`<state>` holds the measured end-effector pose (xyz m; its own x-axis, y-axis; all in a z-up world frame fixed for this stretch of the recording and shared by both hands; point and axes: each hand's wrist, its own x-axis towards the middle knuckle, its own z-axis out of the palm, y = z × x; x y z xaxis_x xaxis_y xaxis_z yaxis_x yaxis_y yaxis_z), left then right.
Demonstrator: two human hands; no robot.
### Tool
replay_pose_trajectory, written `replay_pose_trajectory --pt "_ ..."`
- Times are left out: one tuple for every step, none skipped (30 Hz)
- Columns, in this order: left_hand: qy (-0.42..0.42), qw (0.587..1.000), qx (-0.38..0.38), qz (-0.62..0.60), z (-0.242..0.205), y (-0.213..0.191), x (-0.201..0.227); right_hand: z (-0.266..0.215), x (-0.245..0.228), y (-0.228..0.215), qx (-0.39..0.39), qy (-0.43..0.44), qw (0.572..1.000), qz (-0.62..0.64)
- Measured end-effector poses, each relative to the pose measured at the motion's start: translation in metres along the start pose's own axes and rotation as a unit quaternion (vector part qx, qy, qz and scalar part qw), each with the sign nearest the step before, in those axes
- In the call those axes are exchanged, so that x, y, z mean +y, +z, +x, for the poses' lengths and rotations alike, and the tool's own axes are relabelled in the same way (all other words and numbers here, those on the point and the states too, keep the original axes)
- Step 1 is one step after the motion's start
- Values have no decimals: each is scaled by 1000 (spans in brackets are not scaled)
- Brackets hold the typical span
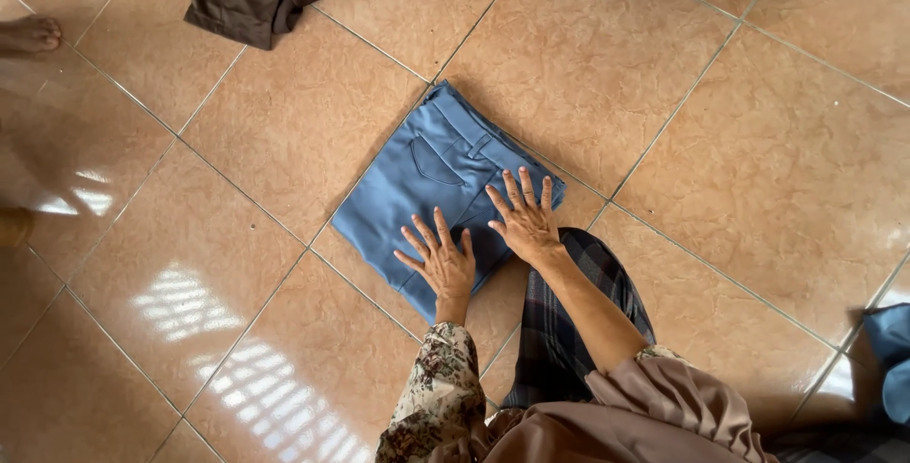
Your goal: Folding blue trousers neatly on the floor from a large pile in a factory setting.
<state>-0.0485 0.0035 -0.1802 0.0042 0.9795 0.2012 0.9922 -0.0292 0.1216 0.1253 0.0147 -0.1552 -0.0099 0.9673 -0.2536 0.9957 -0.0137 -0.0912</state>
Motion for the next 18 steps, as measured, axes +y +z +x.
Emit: replay_pose_trajectory --pt "3 1000 0 0 2 -1 5 0 3 2 1 3 1000 1" --pt "7 1000 -4 -7 4 -1 10 0 6 3 6 7 1000 3" --pt "12 1000 -8 -17 7 -2 18 0 12 4 12 14 1000 3" --pt "17 1000 -7 -19 11 -3 27 -1 19 6 13 19 1000 3" --pt "30 999 -13 -28 15 -4 39 -2 30 8 34 35 999 0" --pt "43 998 -19 -36 18 -5 51 -4 41 10 55 51 997 -4" --pt "53 998 -19 -42 21 -6 68 -9 55 11 58 62 996 -6" --pt "70 996 -25 -52 23 -6 85 -15 70 11 102 73 992 10" --pt "89 994 -31 -62 23 -6 103 -23 85 12 146 86 985 24" --pt "101 992 -33 -69 22 -5 119 -29 99 12 148 99 984 21" --pt "116 990 -22 -81 20 -3 136 -37 114 12 114 128 985 23" --pt "130 987 -12 -93 17 -1 153 -44 128 12 79 157 984 27" --pt "142 985 -13 -100 13 0 164 -53 138 12 81 171 982 25" --pt "155 983 -16 -99 8 2 176 -61 147 11 72 190 979 27" --pt "167 981 -18 -98 4 4 187 -68 156 10 63 208 976 29" --pt "178 978 -18 -104 2 8 197 -75 164 6 66 220 973 29" --pt "186 977 -19 -106 -1 11 204 -83 170 3 70 234 969 31" --pt "194 975 -20 -108 -4 15 212 -91 176 0 75 248 965 34"
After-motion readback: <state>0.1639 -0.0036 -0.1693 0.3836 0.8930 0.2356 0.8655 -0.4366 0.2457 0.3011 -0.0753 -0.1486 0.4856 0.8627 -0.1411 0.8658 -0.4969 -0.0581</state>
